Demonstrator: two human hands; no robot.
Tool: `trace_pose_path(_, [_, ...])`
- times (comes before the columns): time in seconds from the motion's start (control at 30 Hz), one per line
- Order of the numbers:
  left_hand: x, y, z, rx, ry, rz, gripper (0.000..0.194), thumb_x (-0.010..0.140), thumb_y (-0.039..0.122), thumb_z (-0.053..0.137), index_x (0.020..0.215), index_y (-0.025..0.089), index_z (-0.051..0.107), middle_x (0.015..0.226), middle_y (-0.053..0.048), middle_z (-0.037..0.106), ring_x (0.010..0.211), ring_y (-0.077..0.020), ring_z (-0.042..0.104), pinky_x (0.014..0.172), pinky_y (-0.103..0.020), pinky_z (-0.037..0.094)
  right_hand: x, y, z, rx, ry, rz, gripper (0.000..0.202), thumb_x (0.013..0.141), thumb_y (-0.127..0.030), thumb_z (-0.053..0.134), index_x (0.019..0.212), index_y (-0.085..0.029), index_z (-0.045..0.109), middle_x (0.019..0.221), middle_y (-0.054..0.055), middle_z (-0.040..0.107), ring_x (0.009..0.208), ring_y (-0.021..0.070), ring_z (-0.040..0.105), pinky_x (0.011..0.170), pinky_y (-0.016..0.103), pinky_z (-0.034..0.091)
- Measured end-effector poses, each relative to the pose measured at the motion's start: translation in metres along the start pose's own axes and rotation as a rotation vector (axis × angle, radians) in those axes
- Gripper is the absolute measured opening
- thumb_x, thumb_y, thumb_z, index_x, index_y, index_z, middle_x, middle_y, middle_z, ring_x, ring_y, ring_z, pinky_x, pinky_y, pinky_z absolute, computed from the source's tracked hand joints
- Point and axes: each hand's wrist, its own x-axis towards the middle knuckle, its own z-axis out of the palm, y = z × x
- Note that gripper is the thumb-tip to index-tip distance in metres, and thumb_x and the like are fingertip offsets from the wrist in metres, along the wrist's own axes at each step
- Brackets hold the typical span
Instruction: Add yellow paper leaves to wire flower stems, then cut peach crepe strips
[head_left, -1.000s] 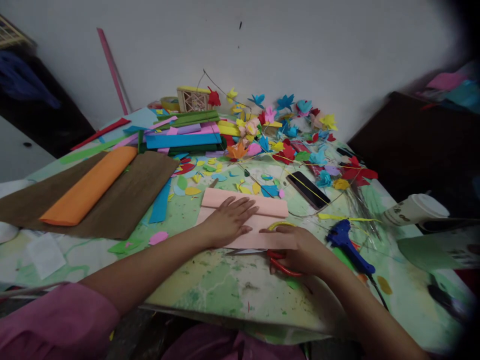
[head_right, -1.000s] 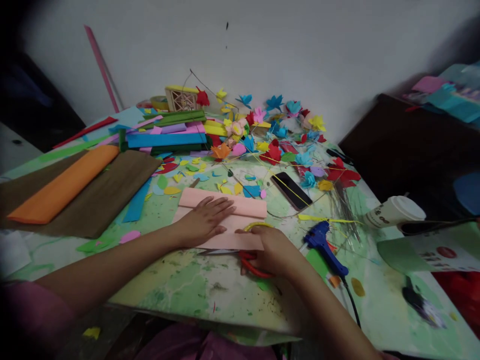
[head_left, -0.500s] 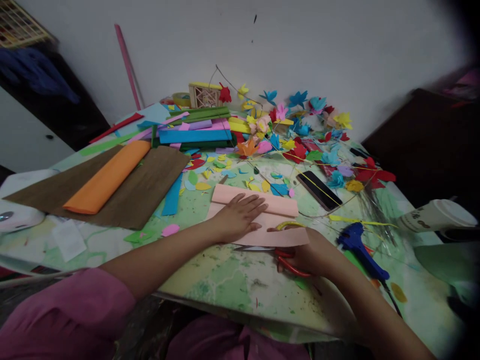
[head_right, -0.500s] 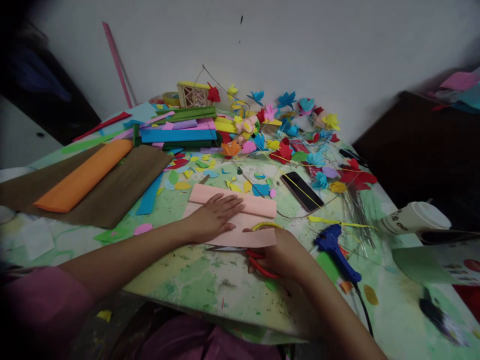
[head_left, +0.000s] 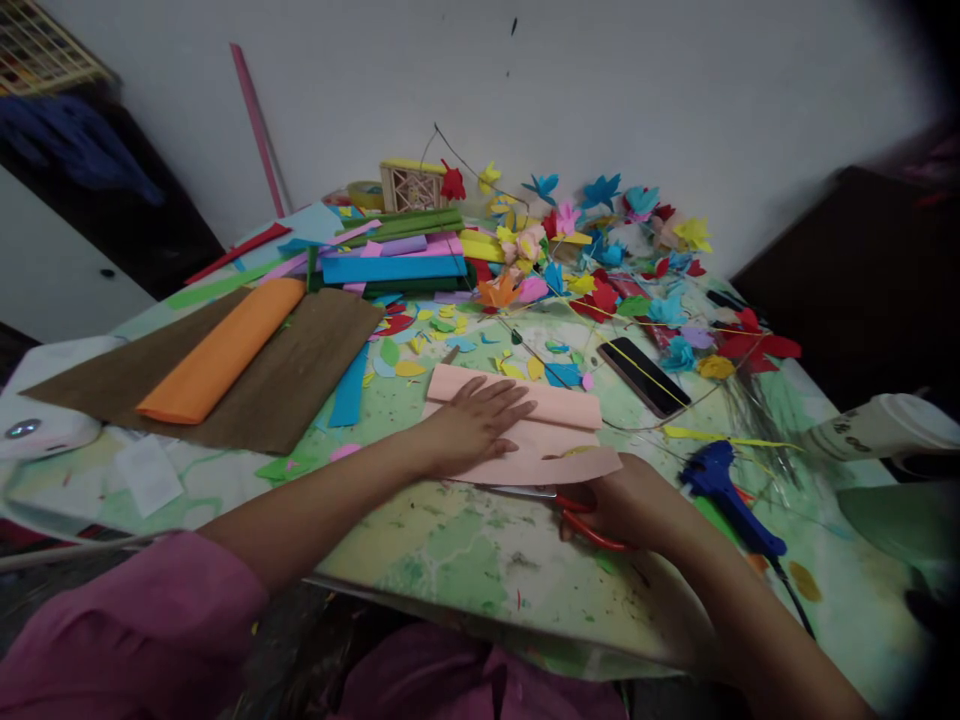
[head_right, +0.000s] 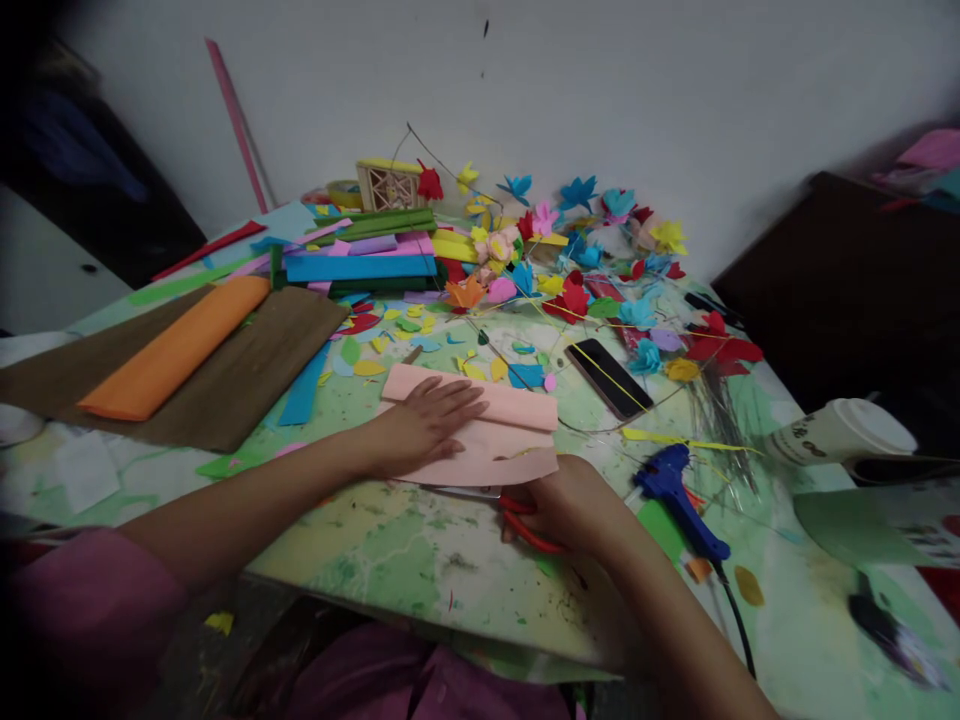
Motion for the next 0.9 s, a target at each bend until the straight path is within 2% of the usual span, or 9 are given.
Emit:
trace_pose_path(0.17, [-0.007, -0.015, 0.002, 0.074, -0.005, -0.045, 0.059, 0.091, 0.048, 0.034, 0.144, 0.024, 0.021, 0.151, -0.006, 0.022, 0.139, -0.0233, 0.013, 0.111, -0.045, 0.006, 0.001, 0.0, -0.001, 0.009, -0.012, 0.023, 0.014, 0.078, -0.032, 0.056, 0.081, -0.021, 0.065, 0.086, 0.005, 0.069, 0.073, 0.0179, 0.057, 0.058, 0.025, 0.03])
trace_pose_path(0.3, [-0.006, -0.015, 0.005, 0.083, -0.019, -0.035, 0.06, 0.091, 0.051, 0.032, 0.144, 0.024, 0.021, 0.152, -0.006, 0.021, 0.139, -0.0234, 0.013, 0.11, -0.045, 0.007, 0.004, -0.003, 0.003, 0.051, 0.041, -0.019, 0.015, 0.077, -0.03, 0.058, 0.087, -0.024, 0.066, 0.099, 0.004, 0.068, 0.082, 0.0196, 0.059, 0.063, 0.025, 0.036])
trace_pose_path(0.47, [-0.005, -0.013, 0.001, 0.079, -0.034, -0.043, 0.061, 0.091, 0.051, 0.031, 0.144, 0.023, 0.021, 0.151, -0.007, 0.022, 0.139, -0.0228, 0.014, 0.111, -0.044, 0.007, 0.01, -0.009, 0.009, 0.095, 0.107, -0.043, 0.036, 0.076, -0.033, 0.06, 0.11, -0.026, 0.062, 0.112, 0.006, 0.065, 0.095, 0.0232, 0.06, 0.073, 0.028, 0.041])
trace_pose_path(0.57, [-0.005, -0.013, 0.001, 0.076, -0.038, -0.046, 0.063, 0.091, 0.052, 0.03, 0.144, 0.021, 0.02, 0.151, -0.008, 0.022, 0.139, -0.0227, 0.013, 0.111, -0.044, 0.006, 0.012, -0.01, 0.012, 0.096, 0.131, -0.044, 0.041, 0.075, -0.035, 0.06, 0.116, -0.025, 0.06, 0.116, 0.008, 0.063, 0.099, 0.025, 0.058, 0.076, 0.03, 0.041])
trace_pose_path(0.67, [-0.005, -0.014, 0.003, 0.075, -0.03, -0.04, 0.063, 0.091, 0.053, 0.03, 0.144, 0.02, 0.02, 0.151, -0.008, 0.023, 0.139, -0.023, 0.014, 0.111, -0.044, 0.006, 0.013, -0.01, 0.013, 0.107, 0.13, -0.047, 0.036, 0.076, -0.034, 0.059, 0.111, -0.025, 0.062, 0.112, 0.008, 0.064, 0.096, 0.0241, 0.058, 0.074, 0.029, 0.04])
trace_pose_path(0.9, [-0.004, -0.015, 0.004, 0.079, -0.017, -0.037, 0.063, 0.091, 0.053, 0.03, 0.144, 0.019, 0.021, 0.151, -0.008, 0.023, 0.139, -0.0231, 0.014, 0.11, -0.045, 0.007, 0.016, -0.017, 0.004, 0.045, 0.109, -0.062, 0.011, 0.074, -0.03, 0.059, 0.078, -0.02, 0.064, 0.084, 0.006, 0.066, 0.073, 0.0179, 0.054, 0.057, 0.026, 0.029])
